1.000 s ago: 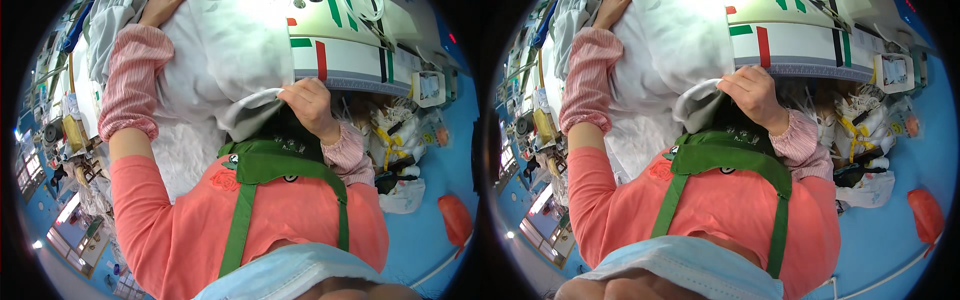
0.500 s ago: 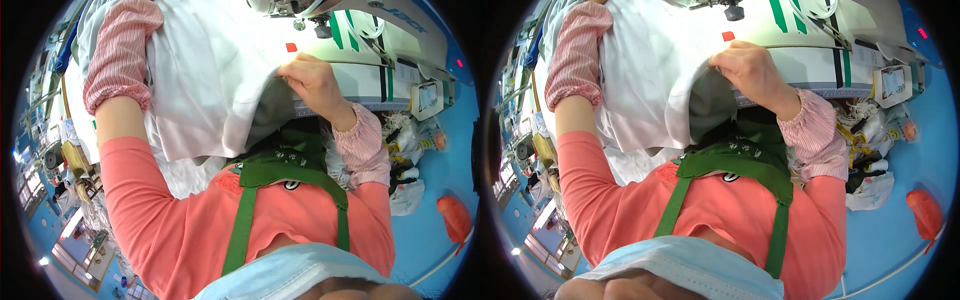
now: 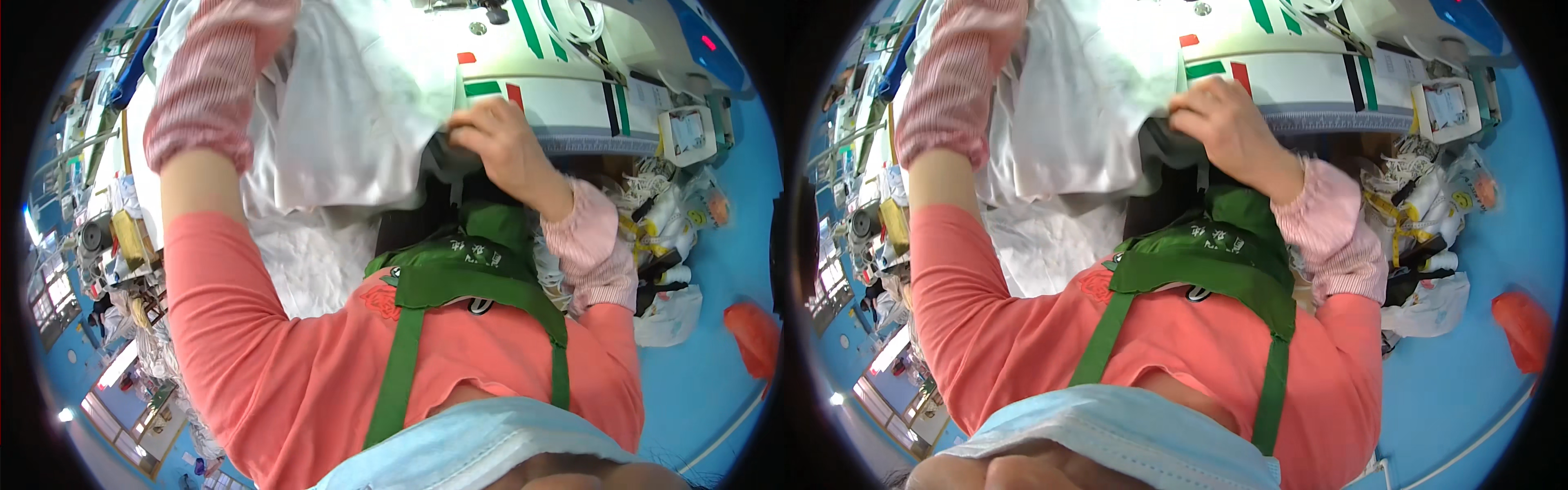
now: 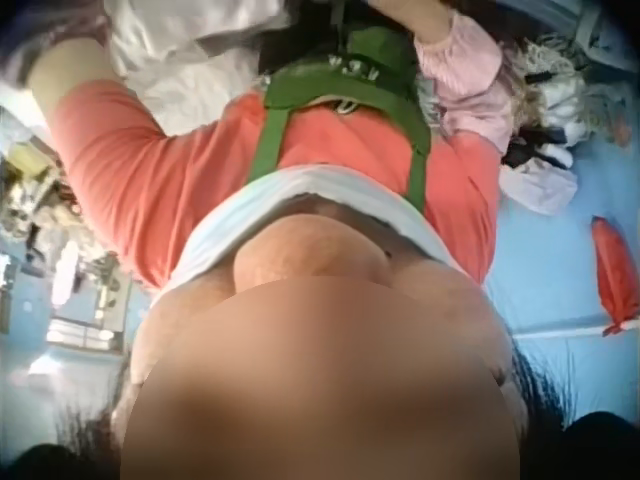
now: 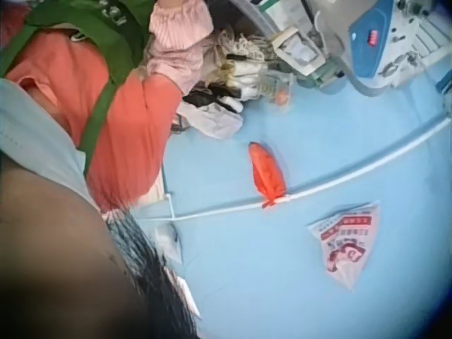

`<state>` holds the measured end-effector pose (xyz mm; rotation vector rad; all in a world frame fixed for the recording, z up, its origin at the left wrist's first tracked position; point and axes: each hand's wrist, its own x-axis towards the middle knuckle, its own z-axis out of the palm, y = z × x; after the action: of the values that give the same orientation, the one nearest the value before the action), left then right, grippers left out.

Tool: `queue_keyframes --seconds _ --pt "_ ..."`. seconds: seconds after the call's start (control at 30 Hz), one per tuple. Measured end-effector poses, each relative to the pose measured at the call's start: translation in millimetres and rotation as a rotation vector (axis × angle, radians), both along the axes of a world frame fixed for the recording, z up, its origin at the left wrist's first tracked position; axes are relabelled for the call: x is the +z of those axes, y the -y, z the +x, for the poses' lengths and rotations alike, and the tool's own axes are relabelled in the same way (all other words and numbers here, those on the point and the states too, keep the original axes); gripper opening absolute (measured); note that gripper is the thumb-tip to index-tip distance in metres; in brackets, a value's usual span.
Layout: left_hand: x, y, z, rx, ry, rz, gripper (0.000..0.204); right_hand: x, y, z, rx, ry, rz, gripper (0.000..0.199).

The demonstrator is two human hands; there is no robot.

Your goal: Sewing white fabric pillow covers using an industrial sewing machine.

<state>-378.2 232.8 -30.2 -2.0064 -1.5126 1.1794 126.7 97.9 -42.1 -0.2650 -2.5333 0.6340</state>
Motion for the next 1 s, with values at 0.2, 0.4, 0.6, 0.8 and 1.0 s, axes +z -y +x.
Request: queue_keyframes --seconds 0.2,0.4,0.6,0.8,1.0 --pt "1 206 172 0.050 0.842 0.397 0.060 -80 85 83 -0.417 -0.111 -0.382 0.020" --pt "-37 370 21 0.400 0.972 0.717 0.056 -100 75 7 -0.063 -0.205 -1.305 0.034" --pt "10 366 101 0.315 0.793 0.783 0.046 -98 120 13 -0.257 -0.336 -1.318 0.014" --pt "-20 375 265 -0.078 1.051 0.465 0.072 -122 103 -4 -0.469 -0.453 -1.088 0.044" --pt "-43 372 255 -0.209 0.761 0.585 0.060 -111 108 14 -0.369 -0.103 -1.234 0.018"
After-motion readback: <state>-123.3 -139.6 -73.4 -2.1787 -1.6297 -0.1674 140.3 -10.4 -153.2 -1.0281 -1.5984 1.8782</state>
